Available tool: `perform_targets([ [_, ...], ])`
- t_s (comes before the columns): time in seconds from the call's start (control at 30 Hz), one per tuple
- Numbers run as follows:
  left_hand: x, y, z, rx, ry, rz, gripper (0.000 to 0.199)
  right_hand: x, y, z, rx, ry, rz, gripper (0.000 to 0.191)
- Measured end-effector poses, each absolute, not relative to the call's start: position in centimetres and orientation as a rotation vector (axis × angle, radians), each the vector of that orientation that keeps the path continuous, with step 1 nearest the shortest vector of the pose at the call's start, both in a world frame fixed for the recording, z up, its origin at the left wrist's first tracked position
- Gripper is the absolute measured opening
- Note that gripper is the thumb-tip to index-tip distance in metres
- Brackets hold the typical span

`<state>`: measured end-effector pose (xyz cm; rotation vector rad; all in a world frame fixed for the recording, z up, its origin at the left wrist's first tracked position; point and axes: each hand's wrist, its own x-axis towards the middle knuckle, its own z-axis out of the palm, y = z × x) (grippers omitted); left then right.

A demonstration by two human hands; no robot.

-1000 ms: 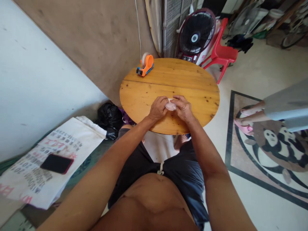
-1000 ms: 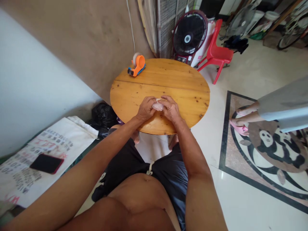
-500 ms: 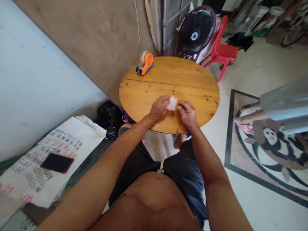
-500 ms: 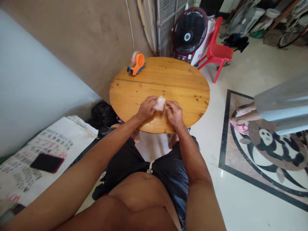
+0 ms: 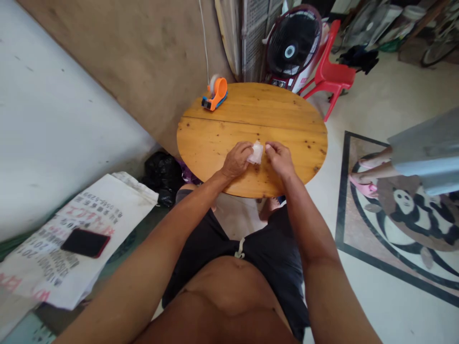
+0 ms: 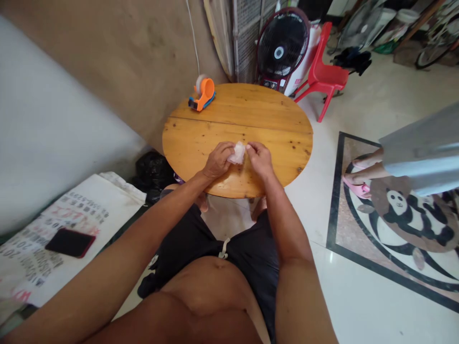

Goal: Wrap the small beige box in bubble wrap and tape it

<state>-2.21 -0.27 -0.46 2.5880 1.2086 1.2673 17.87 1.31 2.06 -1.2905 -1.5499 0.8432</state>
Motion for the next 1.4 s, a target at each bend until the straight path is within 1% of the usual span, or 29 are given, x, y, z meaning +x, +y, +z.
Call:
perform_targets([
  [0.17, -2.2, -0.1, -0.5, 2.56, 1.244, 1.206, 0.024, 17.6, 6.1, 3.4, -1.254, -1.596, 1.184, 0.035],
  [0.23, -2.3, -0.1, -0.5, 2.566, 1.257, 1.196, 0.023, 17.2, 6.8, 3.7, -1.237, -1.605, 1.242, 0.03],
  [0.37, -2.2, -0.1, -0.5, 2.563, 1.263, 1.211, 0.022, 16.7, 7.1, 4.0, -1.232, -1.649, 1.157, 0.019],
  [0.5, -2.1, -0.1, -0.4, 2.549, 1.272, 1.202, 0.022, 16.7, 6.9, 3.8, -1.298, -1.83, 0.908, 0.009],
  [0.63, -2.2, -0.1, -0.5, 2.56, 1.261, 1.213, 0.022, 16.8, 6.7, 3.9, -1.283, -1.857, 0.745, 0.007],
  [0.73, -2.2, -0.1, -0.5, 2.555, 1.271, 1.211, 0.022, 17.4, 5.5, 4.4, -1.244, -1.743, 0.667, 0.015],
  [0.87, -2.1, 0.0, -0.7, 2.539, 1.287, 1.197, 0.023, 18.4, 1.8, 4.9, -1.18, -1.837, 0.631, 0.019],
  [1.03, -2.2, 0.1, -0.9, 2.517, 1.268, 1.206, 0.023, 18.2, -3.2, 3.6, -1.13, -1.963, 0.432, 0.025],
  [1.13, -2.2, 0.1, -0.9, 2.52, 1.257, 1.254, 0.023, 17.6, -4.0, 2.8, -1.133, -1.951, 0.317, 0.016],
  [1.2, -2.2, 0.1, -0.9, 2.531, 1.237, 1.297, 0.024, 17.4, -3.8, 2.9, -1.13, -1.92, 0.323, 0.01],
  [1.27, -2.2, 0.1, -1.0, 2.543, 1.201, 1.328, 0.027, 17.3, -3.4, 3.2, -1.134, -1.871, 0.386, 0.01],
  [1.33, -2.2, 0.2, -1.2, 2.541, 1.176, 1.348, 0.031, 17.3, -2.8, 3.6, -1.161, -1.784, 0.522, 0.01],
  [1.4, -2.2, 0.3, -1.3, 2.529, 1.17, 1.354, 0.034, 17.3, -2.4, 3.8, -1.192, -1.651, 0.745, 0.013],
])
